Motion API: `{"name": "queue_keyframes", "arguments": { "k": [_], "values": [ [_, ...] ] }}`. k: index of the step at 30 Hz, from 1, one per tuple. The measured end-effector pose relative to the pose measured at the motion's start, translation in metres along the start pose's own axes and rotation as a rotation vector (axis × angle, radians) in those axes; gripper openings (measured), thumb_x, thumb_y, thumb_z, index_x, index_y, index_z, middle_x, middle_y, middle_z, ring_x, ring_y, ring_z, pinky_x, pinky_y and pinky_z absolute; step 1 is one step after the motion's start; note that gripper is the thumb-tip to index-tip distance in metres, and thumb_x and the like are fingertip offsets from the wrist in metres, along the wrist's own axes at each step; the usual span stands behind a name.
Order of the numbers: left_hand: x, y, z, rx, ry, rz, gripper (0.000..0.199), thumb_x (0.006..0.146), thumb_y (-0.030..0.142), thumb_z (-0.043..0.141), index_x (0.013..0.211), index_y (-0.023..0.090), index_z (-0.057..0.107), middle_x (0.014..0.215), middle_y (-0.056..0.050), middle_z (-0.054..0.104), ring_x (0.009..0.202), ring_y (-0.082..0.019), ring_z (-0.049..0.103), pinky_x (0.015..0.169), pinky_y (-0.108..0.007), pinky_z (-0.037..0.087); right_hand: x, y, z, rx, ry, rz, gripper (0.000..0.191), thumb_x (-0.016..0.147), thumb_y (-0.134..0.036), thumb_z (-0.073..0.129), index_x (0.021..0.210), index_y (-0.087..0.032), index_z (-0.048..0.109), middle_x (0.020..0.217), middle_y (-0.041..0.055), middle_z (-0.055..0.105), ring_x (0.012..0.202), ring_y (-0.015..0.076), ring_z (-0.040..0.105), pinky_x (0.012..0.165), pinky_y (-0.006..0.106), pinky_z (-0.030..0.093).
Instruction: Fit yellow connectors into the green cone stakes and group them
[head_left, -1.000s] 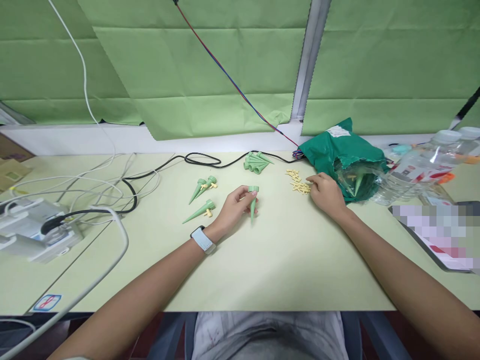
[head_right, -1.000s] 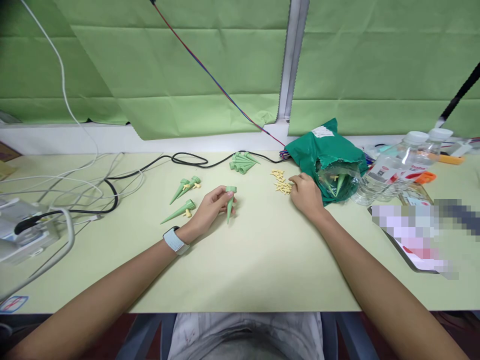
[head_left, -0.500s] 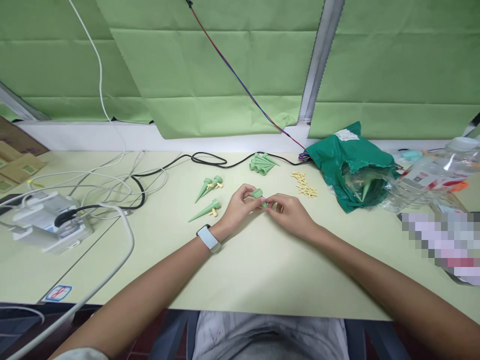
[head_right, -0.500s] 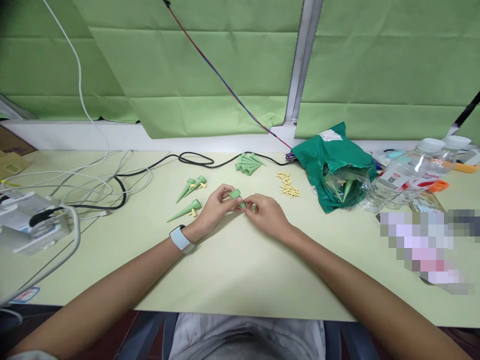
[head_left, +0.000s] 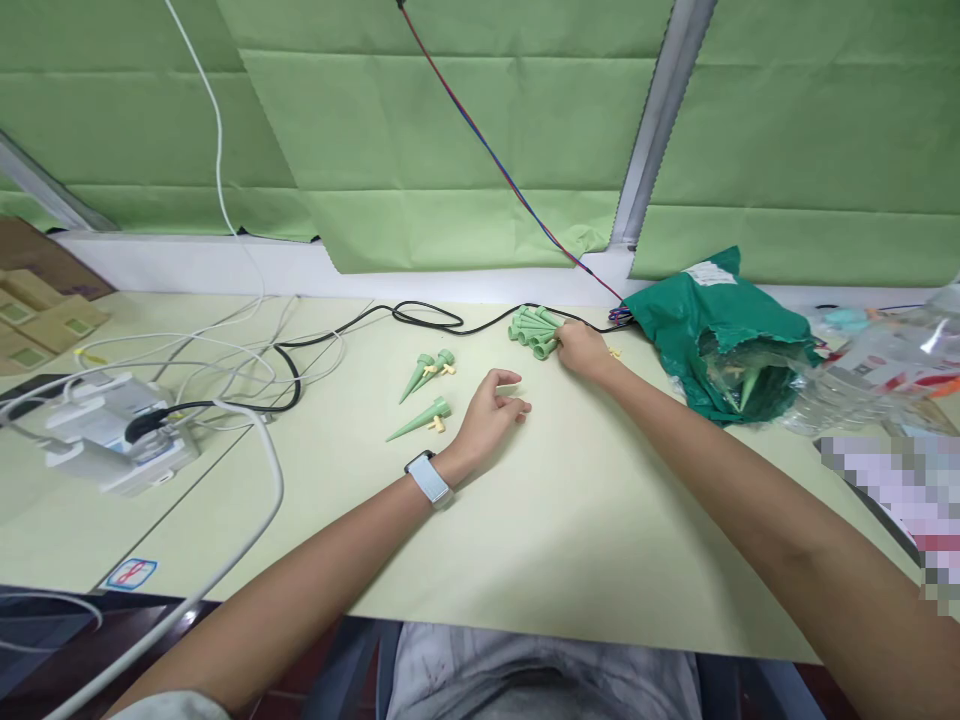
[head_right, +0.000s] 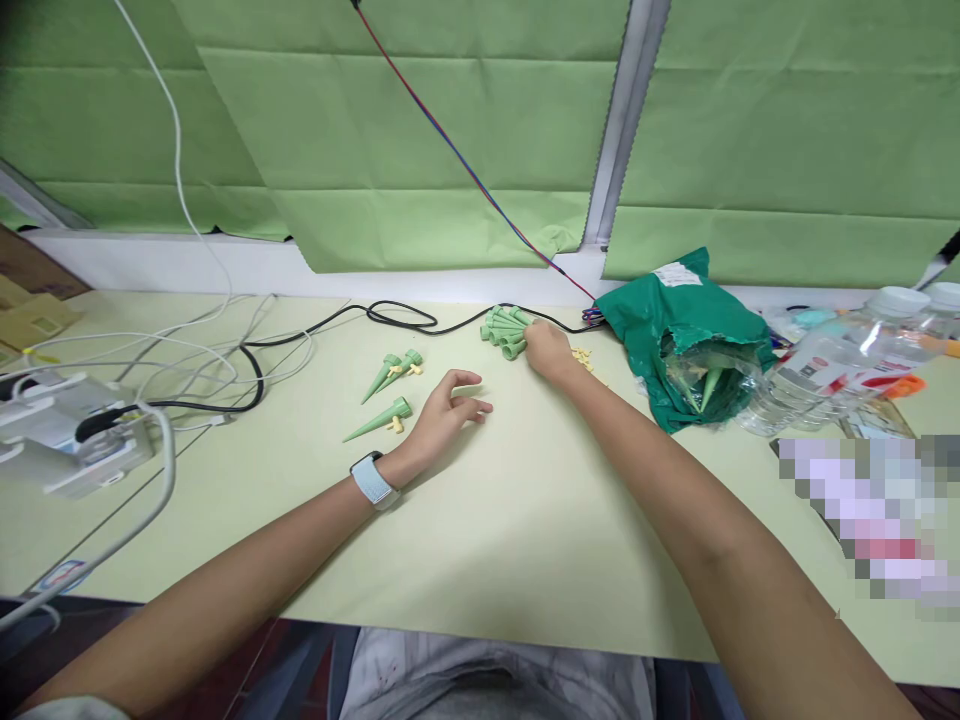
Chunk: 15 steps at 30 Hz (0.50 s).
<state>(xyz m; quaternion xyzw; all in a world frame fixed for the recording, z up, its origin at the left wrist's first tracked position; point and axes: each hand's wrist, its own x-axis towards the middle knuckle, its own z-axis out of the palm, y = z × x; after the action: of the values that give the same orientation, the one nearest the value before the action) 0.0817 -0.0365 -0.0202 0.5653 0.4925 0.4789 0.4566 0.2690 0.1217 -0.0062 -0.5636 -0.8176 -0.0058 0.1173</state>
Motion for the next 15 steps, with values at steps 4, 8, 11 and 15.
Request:
{"name": "queue_keyframes", "arguments": {
  "k": [4,8,11,15],
  "values": [
    [-0.001,0.001,0.001,0.014,-0.006,-0.023,0.027,0.083,0.017,0.056,0.109,0.021,0.054,0.102,-0.006,0.066,0.087,-0.018,0.07,0.082,-0.035,0.052,0.01,-0.007,0.011,0.042,0.033,0.094,0.037,0.092,-0.013,0.046,0.116,-0.014,0.073,0.118,0.019,0.07,0.101,0.0287,0.065,0.083,0.035,0.048],
    [0.0,-0.001,0.0,0.025,-0.007,-0.006,0.025,0.081,0.016,0.055,0.105,0.021,0.057,0.09,-0.003,0.067,0.084,-0.019,0.069,0.079,-0.034,0.051,0.01,-0.011,0.013,0.074,0.062,0.135,0.036,0.092,-0.013,0.046,0.116,-0.014,0.072,0.116,0.0182,0.071,0.101,0.0271,0.065,0.083,0.033,0.048],
    [-0.002,0.0,0.001,0.08,-0.058,0.05,0.017,0.081,0.017,0.054,0.097,0.021,0.06,0.087,-0.003,0.067,0.083,-0.019,0.067,0.076,-0.033,0.049,0.006,-0.011,0.009,0.091,0.087,0.147,0.034,0.09,-0.012,0.048,0.115,-0.016,0.071,0.113,0.0166,0.072,0.099,0.0265,0.065,0.082,0.032,0.048],
    [-0.011,0.007,0.005,0.233,-0.206,0.179,0.013,0.083,0.018,0.053,0.09,0.021,0.063,0.088,-0.004,0.068,0.082,-0.02,0.063,0.071,-0.033,0.048,0.0,-0.023,-0.004,0.112,0.178,0.127,0.036,0.09,-0.01,0.046,0.119,-0.013,0.069,0.122,0.0186,0.068,0.109,0.0281,0.062,0.09,0.034,0.047]
  ]
}}
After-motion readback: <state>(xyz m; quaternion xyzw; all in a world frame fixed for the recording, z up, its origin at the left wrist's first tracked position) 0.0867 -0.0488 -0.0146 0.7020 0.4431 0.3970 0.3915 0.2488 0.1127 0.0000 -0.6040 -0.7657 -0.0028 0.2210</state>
